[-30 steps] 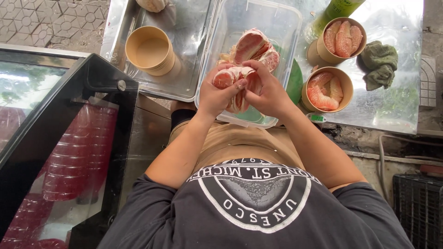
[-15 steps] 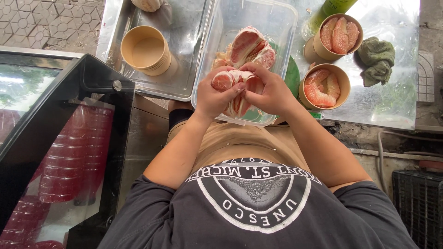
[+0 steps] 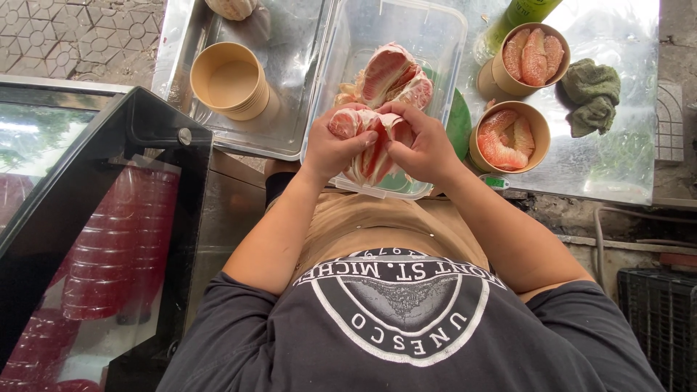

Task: Peeling a pomelo and removing segments into a container.

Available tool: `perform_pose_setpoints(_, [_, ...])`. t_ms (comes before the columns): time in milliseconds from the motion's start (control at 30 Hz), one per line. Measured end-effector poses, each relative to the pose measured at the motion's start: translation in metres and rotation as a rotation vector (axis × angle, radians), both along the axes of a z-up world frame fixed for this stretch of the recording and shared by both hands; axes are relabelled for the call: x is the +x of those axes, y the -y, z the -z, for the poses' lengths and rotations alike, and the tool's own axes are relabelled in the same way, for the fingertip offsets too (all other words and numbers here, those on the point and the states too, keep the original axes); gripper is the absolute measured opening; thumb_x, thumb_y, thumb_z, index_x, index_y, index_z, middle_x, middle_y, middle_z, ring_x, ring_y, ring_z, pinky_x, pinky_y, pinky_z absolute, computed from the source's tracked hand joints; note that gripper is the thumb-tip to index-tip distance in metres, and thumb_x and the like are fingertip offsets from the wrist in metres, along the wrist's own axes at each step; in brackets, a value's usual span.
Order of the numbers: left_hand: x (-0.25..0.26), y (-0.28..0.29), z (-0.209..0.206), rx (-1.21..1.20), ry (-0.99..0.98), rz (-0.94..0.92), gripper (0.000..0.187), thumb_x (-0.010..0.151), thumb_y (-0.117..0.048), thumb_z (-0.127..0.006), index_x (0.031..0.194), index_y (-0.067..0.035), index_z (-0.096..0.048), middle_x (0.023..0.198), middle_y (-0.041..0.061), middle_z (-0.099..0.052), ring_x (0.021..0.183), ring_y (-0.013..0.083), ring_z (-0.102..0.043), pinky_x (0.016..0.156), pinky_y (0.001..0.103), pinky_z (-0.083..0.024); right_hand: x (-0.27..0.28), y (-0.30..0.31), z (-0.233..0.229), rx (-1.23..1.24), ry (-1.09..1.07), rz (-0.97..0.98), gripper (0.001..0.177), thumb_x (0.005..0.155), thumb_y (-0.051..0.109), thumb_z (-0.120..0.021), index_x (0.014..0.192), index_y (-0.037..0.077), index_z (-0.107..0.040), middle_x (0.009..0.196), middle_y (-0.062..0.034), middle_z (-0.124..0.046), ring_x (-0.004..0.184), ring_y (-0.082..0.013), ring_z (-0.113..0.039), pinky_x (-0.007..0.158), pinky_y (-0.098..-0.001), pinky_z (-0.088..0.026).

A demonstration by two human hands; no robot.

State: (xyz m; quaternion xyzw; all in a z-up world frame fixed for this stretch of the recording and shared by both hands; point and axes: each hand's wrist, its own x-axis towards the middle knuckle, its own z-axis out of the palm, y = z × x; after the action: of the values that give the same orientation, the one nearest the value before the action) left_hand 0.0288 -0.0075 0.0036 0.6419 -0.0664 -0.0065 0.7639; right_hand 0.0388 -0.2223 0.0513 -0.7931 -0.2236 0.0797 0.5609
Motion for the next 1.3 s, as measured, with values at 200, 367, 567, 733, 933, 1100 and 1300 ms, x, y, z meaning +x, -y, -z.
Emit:
perform_pose_setpoints(200, [0.015, -0.007, 0.027, -0.354, -0.082, 0.130, 0.041, 0.087, -0.008, -0.081, 0.123, 0.003, -0.064, 0.112, 0.010, -0.073, 0.100, 0.0159, -0.071, 0.092, 0.031, -0.059, 0.011, 0.009, 0.021, 0.290, -0.184, -0.115, 0.046, 0.093, -0.001, -0.061, 0.138, 0.003, -0.056, 0.104, -0.0014, -0.064, 0.092, -0.0060, -0.059, 0.082, -0.0247, -0.051])
perform_pose_setpoints(367, [0.020, -0.006, 0.025, -0.710, -0.093, 0.223, 0.043, 0.093, -0.016, -0.077, 0.128, 0.002, -0.059, 0.117, 0.014, -0.068, 0.107, 0.0220, -0.070, 0.097, 0.036, -0.058, 0.017, 0.009, 0.024, 0.582, -0.343, -0.175, 0.051, 0.094, -0.004, -0.058, 0.144, 0.005, -0.048, 0.122, -0.0090, -0.064, 0.107, -0.0165, -0.067, 0.088, -0.0365, -0.062])
perform_pose_setpoints(567, [0.020, 0.011, 0.004, -1.012, -0.136, 0.129, 0.051, 0.096, -0.039, -0.069, 0.131, -0.005, -0.055, 0.122, 0.014, -0.063, 0.115, 0.0269, -0.066, 0.103, 0.044, -0.057, 0.006, -0.021, 0.012, 0.966, -0.465, -0.075, 0.057, 0.089, 0.000, -0.051, 0.144, 0.008, -0.041, 0.139, -0.0174, -0.058, 0.124, -0.0291, -0.065, 0.099, -0.0466, -0.062])
perform_pose_setpoints(733, [0.028, 0.021, 0.000, -1.136, -0.136, -0.052, 0.049, 0.098, -0.045, -0.065, 0.130, -0.009, -0.055, 0.120, 0.011, -0.062, 0.112, 0.0273, -0.064, 0.100, 0.046, -0.056, -0.002, -0.040, 0.035, 1.193, -0.357, 0.077, 0.052, 0.095, 0.004, -0.048, 0.146, 0.005, -0.040, 0.141, -0.0192, -0.057, 0.128, -0.0328, -0.063, 0.108, -0.0504, -0.057])
perform_pose_setpoints(933, [0.039, 0.018, -0.006, -1.092, -0.081, -0.182, 0.046, 0.096, -0.039, -0.068, 0.130, -0.011, -0.055, 0.122, 0.008, -0.062, 0.116, 0.0243, -0.063, 0.103, 0.044, -0.055, -0.012, -0.037, 0.029, 1.219, -0.208, 0.244, 0.050, 0.097, 0.004, -0.049, 0.146, 0.004, -0.039, 0.139, -0.0168, -0.054, 0.127, -0.0315, -0.062, 0.108, -0.0499, -0.057])
perform_pose_setpoints(1100, [0.060, -0.031, -0.022, -0.903, 0.191, -0.497, 0.057, 0.097, -0.045, -0.070, 0.136, -0.010, -0.050, 0.124, 0.008, -0.059, 0.119, 0.0256, -0.059, 0.102, 0.045, -0.054, -0.005, 0.004, 0.026, 0.940, 0.214, 0.314, 0.057, 0.095, 0.005, -0.054, 0.149, 0.011, -0.035, 0.140, -0.0147, -0.052, 0.129, -0.0277, -0.060, 0.114, -0.0462, -0.057])
perform_pose_setpoints(1300, [0.060, -0.022, -0.008, -0.598, 0.277, -0.401, 0.059, 0.097, -0.055, -0.066, 0.132, -0.012, -0.045, 0.126, 0.006, -0.054, 0.124, 0.0199, -0.056, 0.107, 0.038, -0.055, 0.002, -0.023, -0.022, -0.290, -0.242, 0.208, 0.056, 0.092, 0.015, -0.059, 0.142, 0.009, -0.036, 0.121, -0.0199, -0.059, 0.102, -0.0301, -0.069, 0.085, -0.0402, -0.059])
